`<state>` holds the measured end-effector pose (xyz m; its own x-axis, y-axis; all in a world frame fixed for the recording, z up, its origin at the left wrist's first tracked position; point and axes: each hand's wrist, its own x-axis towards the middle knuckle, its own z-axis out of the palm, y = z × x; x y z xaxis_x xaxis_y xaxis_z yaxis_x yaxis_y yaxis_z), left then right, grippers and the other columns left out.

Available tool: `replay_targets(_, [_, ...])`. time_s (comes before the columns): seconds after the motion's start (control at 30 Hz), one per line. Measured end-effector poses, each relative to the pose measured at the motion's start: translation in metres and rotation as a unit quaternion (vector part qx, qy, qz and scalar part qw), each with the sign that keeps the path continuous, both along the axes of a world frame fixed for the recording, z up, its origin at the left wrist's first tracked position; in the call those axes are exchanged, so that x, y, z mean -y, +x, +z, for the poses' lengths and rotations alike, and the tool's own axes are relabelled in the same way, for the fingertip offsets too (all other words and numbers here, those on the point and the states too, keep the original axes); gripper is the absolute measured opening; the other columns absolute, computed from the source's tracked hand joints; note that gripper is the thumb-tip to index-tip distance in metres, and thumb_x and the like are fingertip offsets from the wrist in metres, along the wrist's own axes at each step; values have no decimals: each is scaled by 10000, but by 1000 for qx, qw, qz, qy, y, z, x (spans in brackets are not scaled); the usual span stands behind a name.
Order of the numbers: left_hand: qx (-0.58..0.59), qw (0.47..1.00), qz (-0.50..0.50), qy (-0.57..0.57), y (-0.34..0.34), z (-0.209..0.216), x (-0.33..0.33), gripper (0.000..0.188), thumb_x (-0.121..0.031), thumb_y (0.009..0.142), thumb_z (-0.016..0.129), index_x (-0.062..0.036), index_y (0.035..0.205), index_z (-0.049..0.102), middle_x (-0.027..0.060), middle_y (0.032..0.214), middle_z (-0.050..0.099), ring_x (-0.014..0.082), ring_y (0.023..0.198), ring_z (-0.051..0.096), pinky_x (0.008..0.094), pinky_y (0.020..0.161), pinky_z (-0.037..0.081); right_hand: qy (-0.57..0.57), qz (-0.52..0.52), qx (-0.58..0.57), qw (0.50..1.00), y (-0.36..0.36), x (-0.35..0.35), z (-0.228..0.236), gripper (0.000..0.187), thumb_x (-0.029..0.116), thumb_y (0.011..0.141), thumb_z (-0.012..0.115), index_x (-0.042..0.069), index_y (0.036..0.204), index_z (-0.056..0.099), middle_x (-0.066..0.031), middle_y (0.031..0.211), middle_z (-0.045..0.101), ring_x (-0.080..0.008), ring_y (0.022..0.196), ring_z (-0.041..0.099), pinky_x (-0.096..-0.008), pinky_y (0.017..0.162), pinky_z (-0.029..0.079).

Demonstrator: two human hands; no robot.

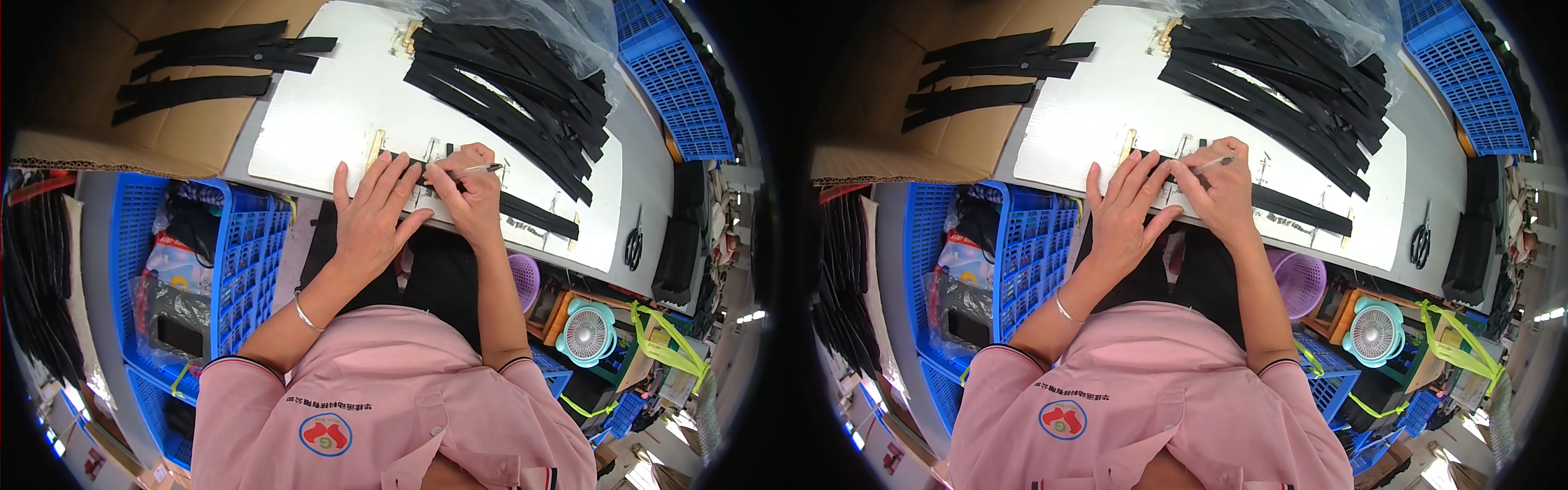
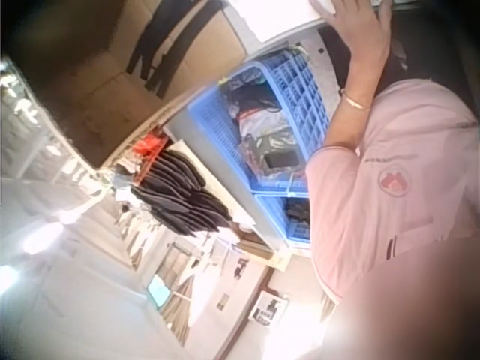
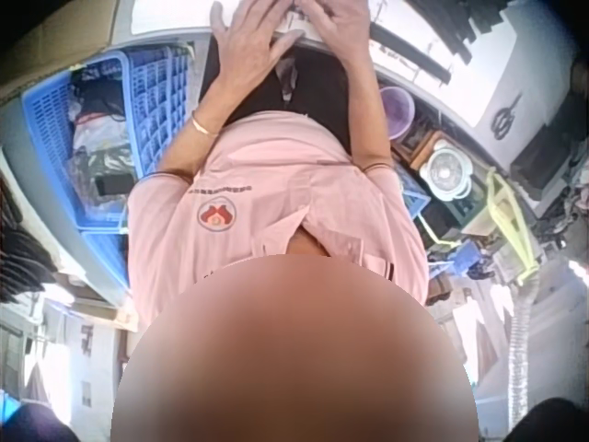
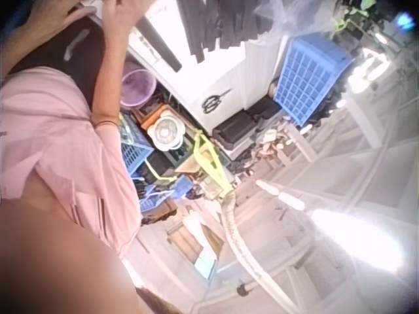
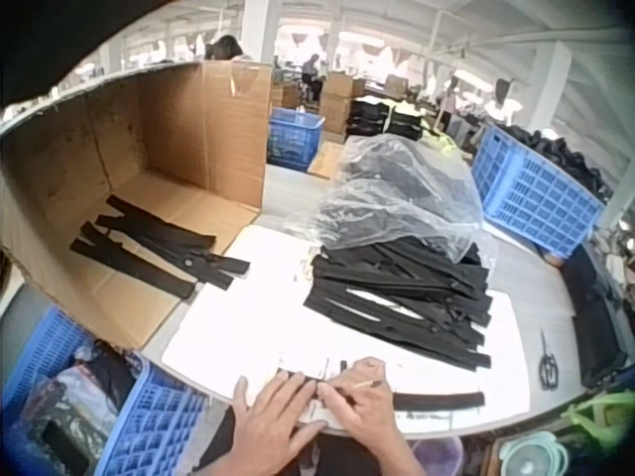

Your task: Marking points on zipper tapes using a template and a pen on a workbench.

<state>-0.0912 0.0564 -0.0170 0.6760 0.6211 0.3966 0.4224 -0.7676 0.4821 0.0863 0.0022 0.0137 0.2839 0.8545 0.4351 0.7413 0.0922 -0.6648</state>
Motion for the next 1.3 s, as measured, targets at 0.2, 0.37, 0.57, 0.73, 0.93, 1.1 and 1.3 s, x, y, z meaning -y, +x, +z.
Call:
replay_targets(0.2, [3,1000,0,3,-1,-3,-2,575,-410,936,730,-91,1408,650,41,1527,562,232,1460,452,616,1229,133,-5,12,16,1000,-1,-4,-3,104,164,885,779,83,820,779,0,745,713,-191,787,598,-413,988,377])
replay_targets(0.37, [-2,1000,8,15,-1,-3,0,578,-402,928,742,-76,1397,656,55,1517,568,241,1451,466,617,1226,139,-1,25,38,999,0,-4,-3,108,163,887,775,80,817,778,1,767,717,-193,789,596,-412,990,377])
replay_targets(0.57, [57,996,-17,-62,-9,8,-12,578,-329,948,736,-69,1446,599,122,1505,560,296,1452,467,597,1236,172,23,-54,83,995,-17,32,2,155,50,887,769,73,1040,774,-17,881,744,-210,868,637,-443,1003,411])
replay_targets(0.73, [39,994,88,48,-26,11,-94,486,-101,955,669,-100,1437,615,137,1505,563,331,1442,481,567,1252,199,8,-199,176,964,-23,83,-12,469,-63,886,737,57,1333,663,-87,1172,742,-270,1146,672,-515,1115,408])
replay_targets(0.93, [-43,965,228,125,-69,-2,-200,417,-50,942,636,-83,1357,660,114,1450,608,319,1376,527,570,1230,266,-122,-176,199,956,19,77,-6,520,-8,957,684,100,1449,553,-138,1421,635,-351,1383,555,-573,1228,299])
replay_targets(1.1, [13,969,233,76,-72,8,-216,208,-156,966,687,-34,1110,771,126,1142,770,337,1076,693,500,1113,411,-105,-203,149,962,71,49,-6,375,111,1031,638,122,1403,592,-153,1407,638,-337,1373,562,-527,1238,309])
replay_targets(1.3, [26,955,259,141,-64,23,-194,182,-140,1006,644,-47,1107,765,133,1094,759,329,1031,687,456,1047,469,-74,-210,89,971,73,57,-3,376,116,1032,643,118,1406,599,-148,1374,656,-344,1350,579,-498,1234,344])
